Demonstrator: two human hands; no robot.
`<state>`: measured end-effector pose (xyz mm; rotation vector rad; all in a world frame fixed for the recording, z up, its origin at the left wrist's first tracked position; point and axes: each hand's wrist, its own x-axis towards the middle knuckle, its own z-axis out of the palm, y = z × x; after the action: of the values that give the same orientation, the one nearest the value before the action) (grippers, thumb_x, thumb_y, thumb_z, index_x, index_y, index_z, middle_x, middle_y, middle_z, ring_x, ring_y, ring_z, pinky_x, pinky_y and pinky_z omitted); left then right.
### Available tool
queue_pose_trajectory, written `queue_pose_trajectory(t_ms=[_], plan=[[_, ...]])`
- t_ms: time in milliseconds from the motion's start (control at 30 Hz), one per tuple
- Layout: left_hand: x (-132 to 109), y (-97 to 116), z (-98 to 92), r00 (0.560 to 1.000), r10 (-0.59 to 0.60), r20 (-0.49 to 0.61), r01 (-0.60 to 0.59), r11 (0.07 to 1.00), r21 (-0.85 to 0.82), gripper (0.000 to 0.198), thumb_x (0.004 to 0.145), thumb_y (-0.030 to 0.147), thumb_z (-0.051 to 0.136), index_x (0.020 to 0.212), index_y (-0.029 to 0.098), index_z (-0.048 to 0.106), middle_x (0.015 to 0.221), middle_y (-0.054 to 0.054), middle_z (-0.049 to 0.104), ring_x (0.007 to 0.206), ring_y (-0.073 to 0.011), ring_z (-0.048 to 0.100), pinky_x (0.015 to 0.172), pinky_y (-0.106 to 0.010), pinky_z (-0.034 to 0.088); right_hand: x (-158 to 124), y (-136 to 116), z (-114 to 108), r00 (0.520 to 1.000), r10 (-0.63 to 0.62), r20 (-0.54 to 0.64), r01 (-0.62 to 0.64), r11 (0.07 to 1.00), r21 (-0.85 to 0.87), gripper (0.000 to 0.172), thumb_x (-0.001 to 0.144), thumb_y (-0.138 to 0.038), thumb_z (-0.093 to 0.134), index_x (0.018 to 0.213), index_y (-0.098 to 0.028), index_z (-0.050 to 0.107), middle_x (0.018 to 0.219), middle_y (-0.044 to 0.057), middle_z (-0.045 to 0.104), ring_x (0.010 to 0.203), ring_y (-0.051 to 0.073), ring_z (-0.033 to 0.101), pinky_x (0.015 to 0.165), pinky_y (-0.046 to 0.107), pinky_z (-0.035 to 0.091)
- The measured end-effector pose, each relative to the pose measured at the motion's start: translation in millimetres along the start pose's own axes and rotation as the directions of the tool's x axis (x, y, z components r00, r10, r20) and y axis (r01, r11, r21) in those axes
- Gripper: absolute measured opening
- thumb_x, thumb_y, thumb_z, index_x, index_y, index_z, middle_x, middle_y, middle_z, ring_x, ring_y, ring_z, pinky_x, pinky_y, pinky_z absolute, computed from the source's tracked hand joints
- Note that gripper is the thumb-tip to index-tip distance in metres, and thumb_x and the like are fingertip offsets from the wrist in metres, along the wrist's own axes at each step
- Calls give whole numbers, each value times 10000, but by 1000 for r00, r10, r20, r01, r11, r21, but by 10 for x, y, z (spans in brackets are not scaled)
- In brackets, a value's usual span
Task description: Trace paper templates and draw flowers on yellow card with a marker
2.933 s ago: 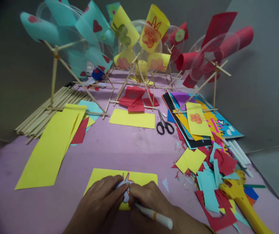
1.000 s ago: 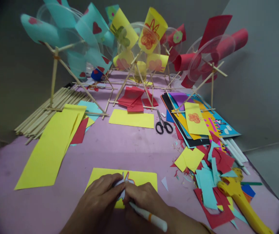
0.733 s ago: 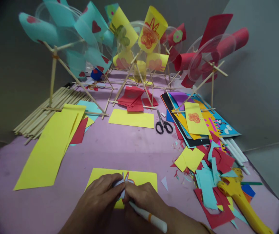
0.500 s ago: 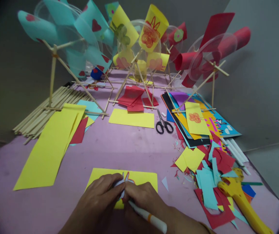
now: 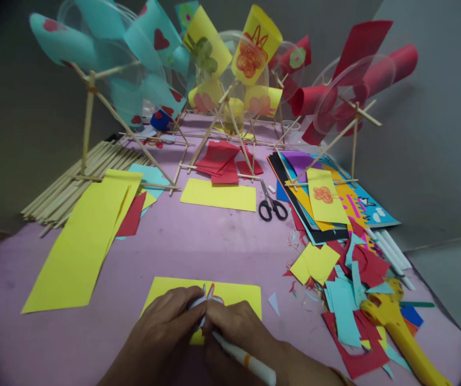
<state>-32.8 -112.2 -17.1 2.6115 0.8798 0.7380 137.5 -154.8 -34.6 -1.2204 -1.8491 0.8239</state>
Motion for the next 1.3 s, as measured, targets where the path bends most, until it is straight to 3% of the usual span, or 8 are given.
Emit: queue_pose_trajectory(t_ms=[67, 233, 400, 633, 967, 1300], plan=[[4, 3, 2, 1000, -4, -14, 4, 1000, -2, 251, 947, 171, 386, 1056, 219, 608, 1015, -45, 660, 891, -197, 626, 704, -319, 504, 2, -16, -1, 999, 33, -19, -33, 999, -20, 132, 709, -122, 400, 653, -236, 366, 528, -90, 378, 399, 73, 361, 426, 173, 286], [28, 17, -21, 999, -16, -30, 15, 999, -30, 244, 961, 199, 376, 1014, 231, 612, 989, -30, 662, 868, -188, 628, 684, -307, 493, -32, 60, -12, 996, -69, 50, 70, 997, -29, 155, 783, -134, 414, 667, -236, 420, 553, -80, 509, 403, 73, 450, 428, 163, 328], [19, 23, -26, 999, -52, 16, 53, 996, -66, 189, 918, 186, 484, 1042, 258, 607, 1024, -15, 653, 899, -189, 618, 721, -311, 486, -55, 99, -41, 965, 90, 248, -70, 994, -86, 158, 812, -128, 494, 706, -239, 533, 672, -52, 657, 569, 113, 610, 528, 177, 433], [-7, 19, -25, 997, -67, 29, 69, 994, -84, 265, 841, 149, 605, 1079, 264, 596, 1054, -1, 652, 923, -193, 614, 749, -317, 491, -15, 78, -65, 943, 119, 310, -88, 990, -112, 185, 864, -136, 490, 747, -240, 589, 673, -66, 683, 555, 106, 618, 513, 168, 441], [-15, 14, -12, 998, -56, 22, 57, 997, -61, 261, 863, 167, 579, 1106, 261, 593, 1079, -13, 649, 946, -200, 613, 756, -323, 492, -38, 114, -16, 942, 150, 301, -92, 976, -198, 161, 880, -176, 495, 781, -238, 606, 648, -57, 666, 527, 109, 598, 487, 176, 424], [7, 29, -12, 998, -58, 25, 60, 995, -82, 226, 862, 164, 581, 1069, 253, 597, 1049, -9, 654, 917, -200, 618, 734, -330, 496, 18, 38, -69, 898, 208, 388, -110, 959, -260, 145, 856, -147, 513, 748, -217, 579, 679, -56, 679, 566, 102, 618, 537, 159, 446]])
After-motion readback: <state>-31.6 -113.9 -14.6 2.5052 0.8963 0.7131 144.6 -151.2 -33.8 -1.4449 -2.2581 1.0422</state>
